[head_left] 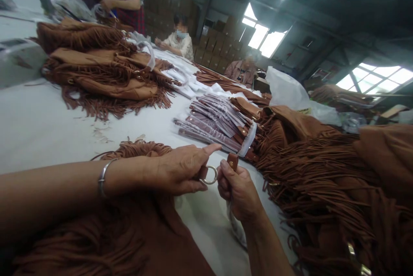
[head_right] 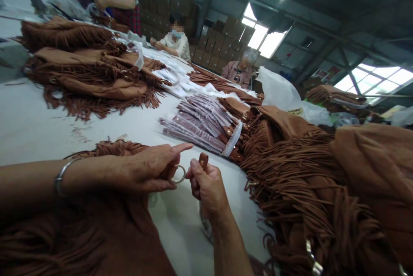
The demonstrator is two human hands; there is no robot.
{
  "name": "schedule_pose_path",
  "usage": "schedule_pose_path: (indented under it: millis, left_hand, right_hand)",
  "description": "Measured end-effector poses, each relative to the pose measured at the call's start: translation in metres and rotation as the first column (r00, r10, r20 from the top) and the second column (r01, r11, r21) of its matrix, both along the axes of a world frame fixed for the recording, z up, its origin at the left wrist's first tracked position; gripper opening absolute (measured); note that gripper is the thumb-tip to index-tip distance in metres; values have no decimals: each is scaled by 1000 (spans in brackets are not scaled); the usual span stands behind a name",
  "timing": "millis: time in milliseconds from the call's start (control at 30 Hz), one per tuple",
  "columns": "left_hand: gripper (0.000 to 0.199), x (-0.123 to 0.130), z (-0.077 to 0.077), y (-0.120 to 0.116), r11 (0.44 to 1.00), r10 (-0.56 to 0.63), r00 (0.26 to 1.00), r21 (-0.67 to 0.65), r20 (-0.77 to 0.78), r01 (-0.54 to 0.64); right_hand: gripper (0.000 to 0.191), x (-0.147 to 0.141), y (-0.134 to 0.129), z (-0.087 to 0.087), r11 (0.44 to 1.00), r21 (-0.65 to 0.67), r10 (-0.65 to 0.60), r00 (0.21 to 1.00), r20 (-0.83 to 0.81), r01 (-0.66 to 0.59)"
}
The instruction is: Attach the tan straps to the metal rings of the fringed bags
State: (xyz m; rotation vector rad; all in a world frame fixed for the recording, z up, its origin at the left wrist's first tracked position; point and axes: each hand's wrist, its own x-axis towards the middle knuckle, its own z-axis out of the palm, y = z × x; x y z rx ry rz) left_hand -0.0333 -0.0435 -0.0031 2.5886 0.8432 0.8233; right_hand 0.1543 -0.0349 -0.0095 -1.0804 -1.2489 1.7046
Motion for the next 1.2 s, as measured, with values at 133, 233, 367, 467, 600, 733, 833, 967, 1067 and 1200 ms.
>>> schedule_pose_path:
  millis: [133,233,367,467,600,733,833,967,1067,1200]
  left_hand:
    - [83,-2,-4,0,999,-28,999,-22,33,29]
    - [84,-3,-4,0,999,-18,1000,-43,20,19]
    - [86,-4,-1,-2,998,-21,1000,-61,-20,20]
    - [88,-5,-1,-4,997,-42,998,-72,-45,39]
    - [93,-5,-2,-4,988,-122,989,-101,-85,113]
    - [99,-3,-3,-3,979,-146,989,-149,-37,139]
    - [99,1,-4,-1,964,15,1000,-266,25,-8]
    - [76,7,-2,0,937,258,966,-246,1,-250]
    - [35,11,2,-2,959,239,971,-154,-23,-239]
    - [27,9,5,-8,969,190,982,-159,-16,-190]
  right_hand:
    - [38,-1,0,-3,1000,-21,21,1000,6,-21]
    - [37,-1,-1,-2,999,-26,45,999,4,-45]
    - [35,0,-4,-1,995,2,100,995,-3,-100]
    - [34,0,-6,2,990,-13,143,990,19,-143]
    - [36,2,-7,7,961,-103,264,961,78,-256]
    - [33,-1,-9,10,951,-141,285,957,64,-274]
    - [32,-14,-13,8,996,-84,34,999,8,-33]
    - [35,-34,-21,4,934,-23,-358,932,-54,357]
    - [37,-38,-24,2,890,-40,-456,886,-88,454]
    - [38,-28,-22,5,952,27,-304,952,-48,305]
